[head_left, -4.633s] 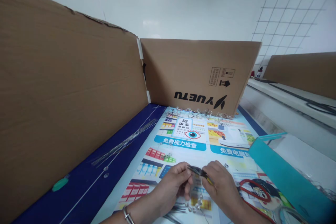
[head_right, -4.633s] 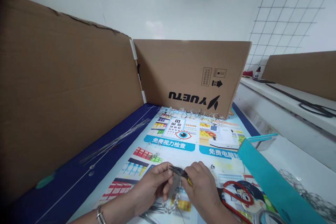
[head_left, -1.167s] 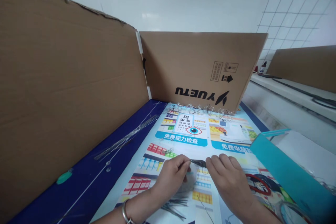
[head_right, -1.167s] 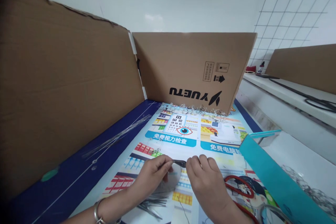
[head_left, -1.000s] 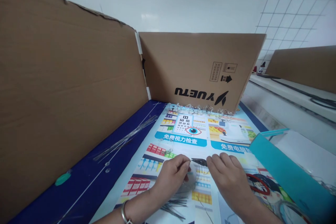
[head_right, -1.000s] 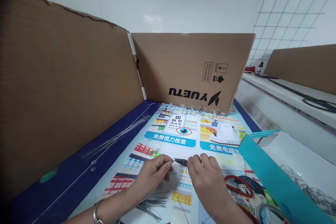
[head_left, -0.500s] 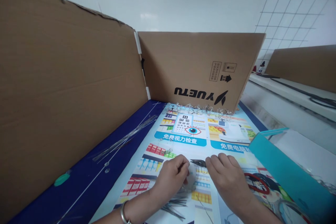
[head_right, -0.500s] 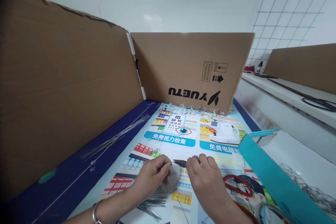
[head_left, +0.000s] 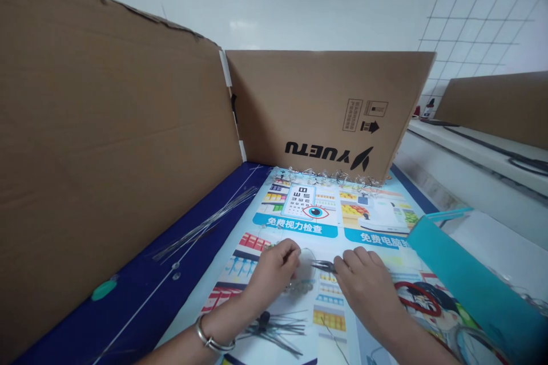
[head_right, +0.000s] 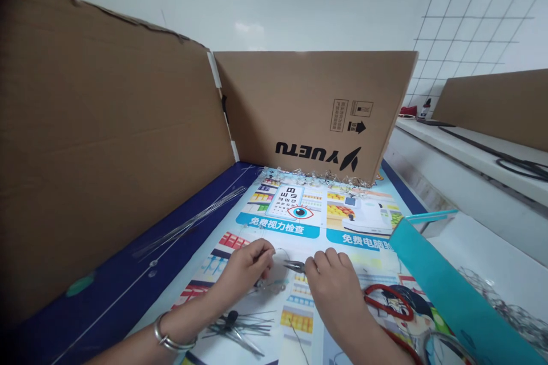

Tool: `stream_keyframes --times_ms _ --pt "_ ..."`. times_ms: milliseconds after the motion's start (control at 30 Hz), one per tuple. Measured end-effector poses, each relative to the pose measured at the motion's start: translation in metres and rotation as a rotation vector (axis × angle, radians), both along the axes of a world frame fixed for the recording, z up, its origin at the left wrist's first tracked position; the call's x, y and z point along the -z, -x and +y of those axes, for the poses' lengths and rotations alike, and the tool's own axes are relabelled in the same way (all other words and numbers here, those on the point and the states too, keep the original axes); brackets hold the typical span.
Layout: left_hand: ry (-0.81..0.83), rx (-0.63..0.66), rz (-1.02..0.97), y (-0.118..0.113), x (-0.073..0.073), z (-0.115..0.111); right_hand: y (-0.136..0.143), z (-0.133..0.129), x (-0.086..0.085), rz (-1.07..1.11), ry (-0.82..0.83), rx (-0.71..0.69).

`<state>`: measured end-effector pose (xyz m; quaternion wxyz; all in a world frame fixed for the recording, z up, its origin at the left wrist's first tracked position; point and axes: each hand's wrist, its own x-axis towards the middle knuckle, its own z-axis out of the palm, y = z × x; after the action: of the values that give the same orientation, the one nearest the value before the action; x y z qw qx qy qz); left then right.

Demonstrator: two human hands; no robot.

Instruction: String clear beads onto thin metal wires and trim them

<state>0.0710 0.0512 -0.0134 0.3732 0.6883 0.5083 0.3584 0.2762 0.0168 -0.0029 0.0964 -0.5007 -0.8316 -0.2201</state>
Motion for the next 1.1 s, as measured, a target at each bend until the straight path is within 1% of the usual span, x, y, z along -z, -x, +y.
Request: stream_keyframes --times_ms 100,233,367,533,667,867,967,1100 --pt "-0.074 0.015 0.128 0.003 0.003 0.006 0.005 0.0 0.004 -0.058 0.011 -0.031" --pt "-0.205 0.055 0.355 0.008 0.0 0.011 0.014 -0.001 0.0 -0.11 0.032 -0.001" --pt "-0.183 0.097 0.557 0.011 -0.005 0.012 0.021 -0.002 -0.004 -0.14 0.023 0.04" --pt "-0.186 0.103 0.636 0.015 -0.006 0.013 0.022 -0.001 -0.004 -0.126 0.014 0.054" --pt "-0.237 0.102 0.768 0.015 -0.004 0.013 0.02 0.001 -0.001 -0.111 -0.01 0.044" --pt "-0.241 0.082 0.796 0.015 0.0 0.014 0.009 0.006 0.006 0.01 0.025 0.031" --pt "-0.246 0.073 0.785 0.014 0.002 0.013 0.005 0.007 0.008 0.072 0.041 0.067" --pt "-0.247 0.08 0.743 0.014 0.001 0.014 0.004 0.01 0.009 0.078 0.075 0.094"
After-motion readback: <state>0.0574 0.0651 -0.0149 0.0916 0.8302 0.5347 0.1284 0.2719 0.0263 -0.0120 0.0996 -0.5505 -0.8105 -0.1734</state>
